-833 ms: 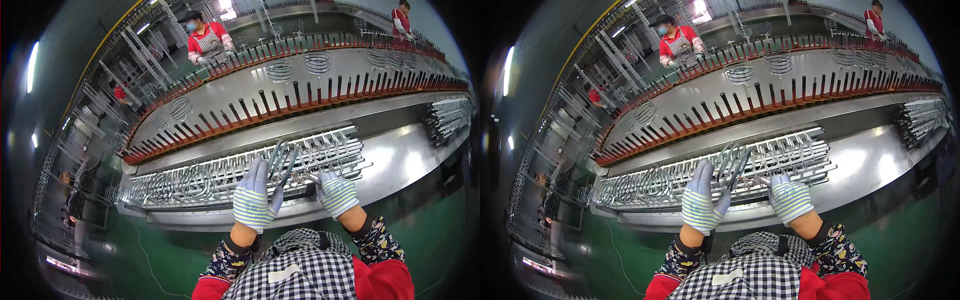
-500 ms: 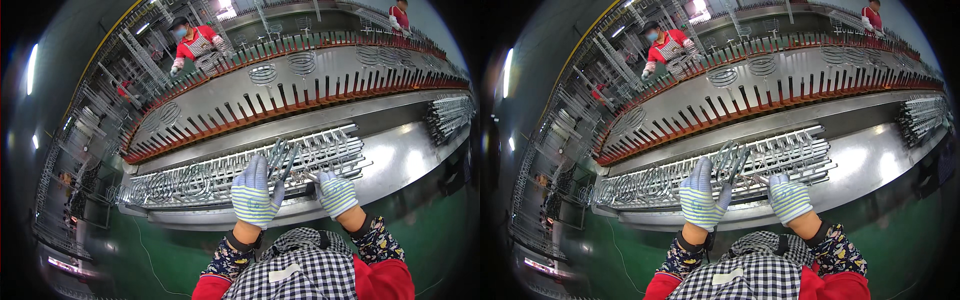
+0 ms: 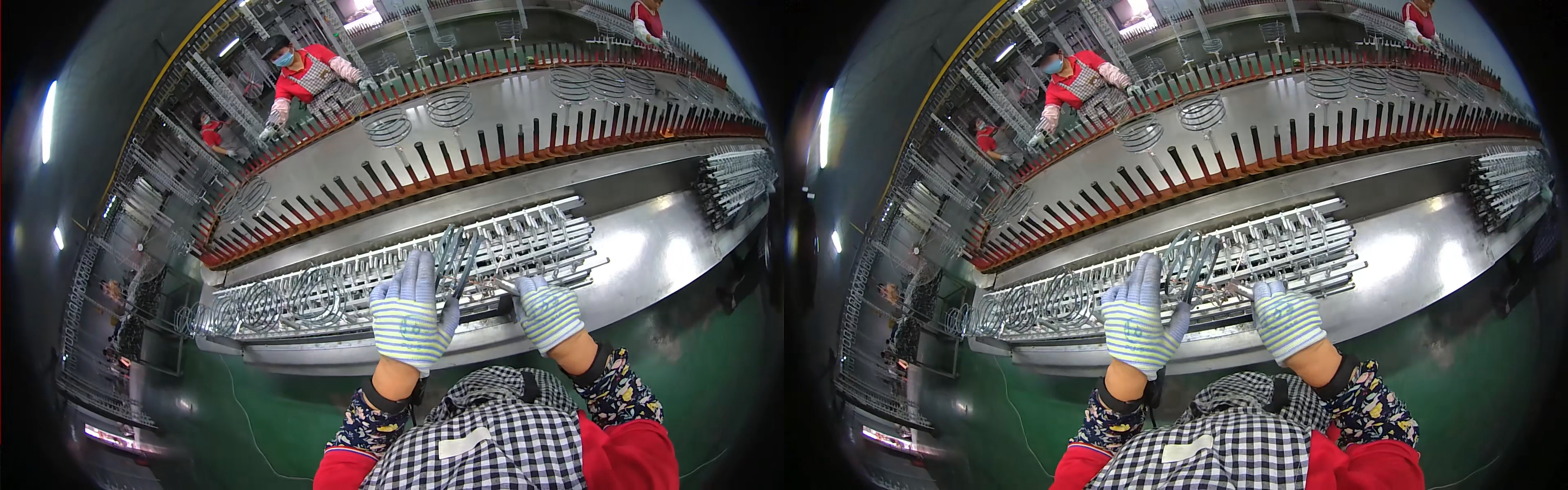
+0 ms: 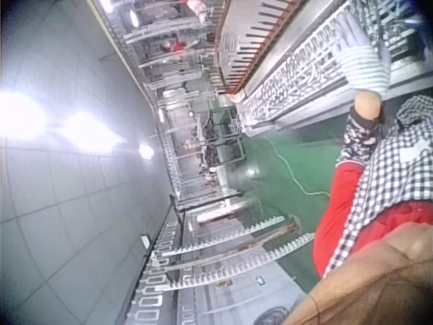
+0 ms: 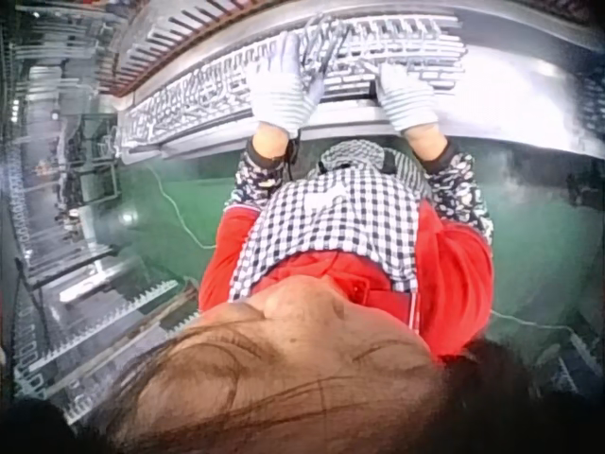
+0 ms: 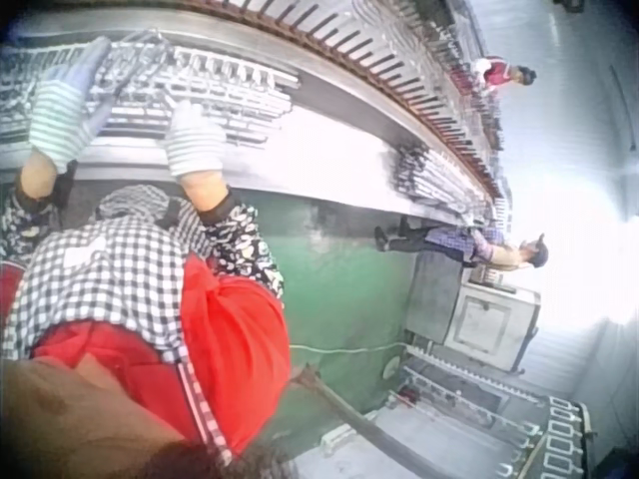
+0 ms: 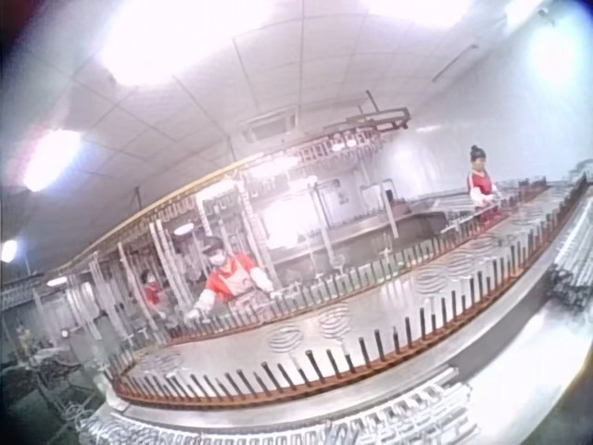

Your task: Manually picking up metal wire coils from a conveyor and hanging them onto vertical hooks on a moving assembly line.

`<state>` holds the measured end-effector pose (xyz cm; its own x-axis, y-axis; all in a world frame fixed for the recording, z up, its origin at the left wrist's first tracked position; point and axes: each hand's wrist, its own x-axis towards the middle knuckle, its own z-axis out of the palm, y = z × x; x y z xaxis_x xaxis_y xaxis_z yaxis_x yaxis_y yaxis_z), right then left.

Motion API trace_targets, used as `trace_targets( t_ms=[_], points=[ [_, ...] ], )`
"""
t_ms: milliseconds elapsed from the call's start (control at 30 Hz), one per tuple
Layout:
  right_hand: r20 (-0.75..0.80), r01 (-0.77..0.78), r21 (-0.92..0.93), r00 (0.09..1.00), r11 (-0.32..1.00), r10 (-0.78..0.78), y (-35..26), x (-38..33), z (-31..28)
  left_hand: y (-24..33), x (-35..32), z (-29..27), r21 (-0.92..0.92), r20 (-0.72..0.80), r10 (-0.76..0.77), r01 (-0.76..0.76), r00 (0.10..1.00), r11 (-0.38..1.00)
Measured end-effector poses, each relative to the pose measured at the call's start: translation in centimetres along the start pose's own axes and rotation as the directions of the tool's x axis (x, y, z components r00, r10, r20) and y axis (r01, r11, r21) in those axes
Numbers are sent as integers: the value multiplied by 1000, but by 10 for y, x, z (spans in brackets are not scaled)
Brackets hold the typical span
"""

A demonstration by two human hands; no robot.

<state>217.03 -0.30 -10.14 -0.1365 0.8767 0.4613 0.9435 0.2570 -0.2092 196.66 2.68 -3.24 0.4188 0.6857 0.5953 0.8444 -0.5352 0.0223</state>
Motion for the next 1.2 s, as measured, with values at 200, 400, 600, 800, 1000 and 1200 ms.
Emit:
trace_targets(
  t_ms=[200, 400, 600, 800, 1000, 1200],
  points=[
    [24, -10, -32, 1000, 999, 11, 29, -8, -6, 27, 12, 10, 71, 25, 11, -12, 1000, 997],
    [-80, 55, -32, 995, 998, -57, 58, -16, -21, 66, 26, 26, 59, -63, -31, 35, 997, 998],
    [6, -21, -42, 1000, 999, 21, 87, -25, -30, 96, 36, 36, 74, -94, -49, 56, 994, 996],
    [-12, -31, -9, 999, 999, 31, 124, -34, -36, 130, 38, 38, -58, -80, -105, 101, 991, 993],
    [-75, -26, 239, 996, 971, 45, 163, -32, -37, 149, 23, 30, -179, -219, -158, 119, 963, 977],
    [347, -449, 647, 893, 616, 286, 217, -38, 51, 154, -46, 29, -51, -105, -341, 338, 934, 940]
  ],
)
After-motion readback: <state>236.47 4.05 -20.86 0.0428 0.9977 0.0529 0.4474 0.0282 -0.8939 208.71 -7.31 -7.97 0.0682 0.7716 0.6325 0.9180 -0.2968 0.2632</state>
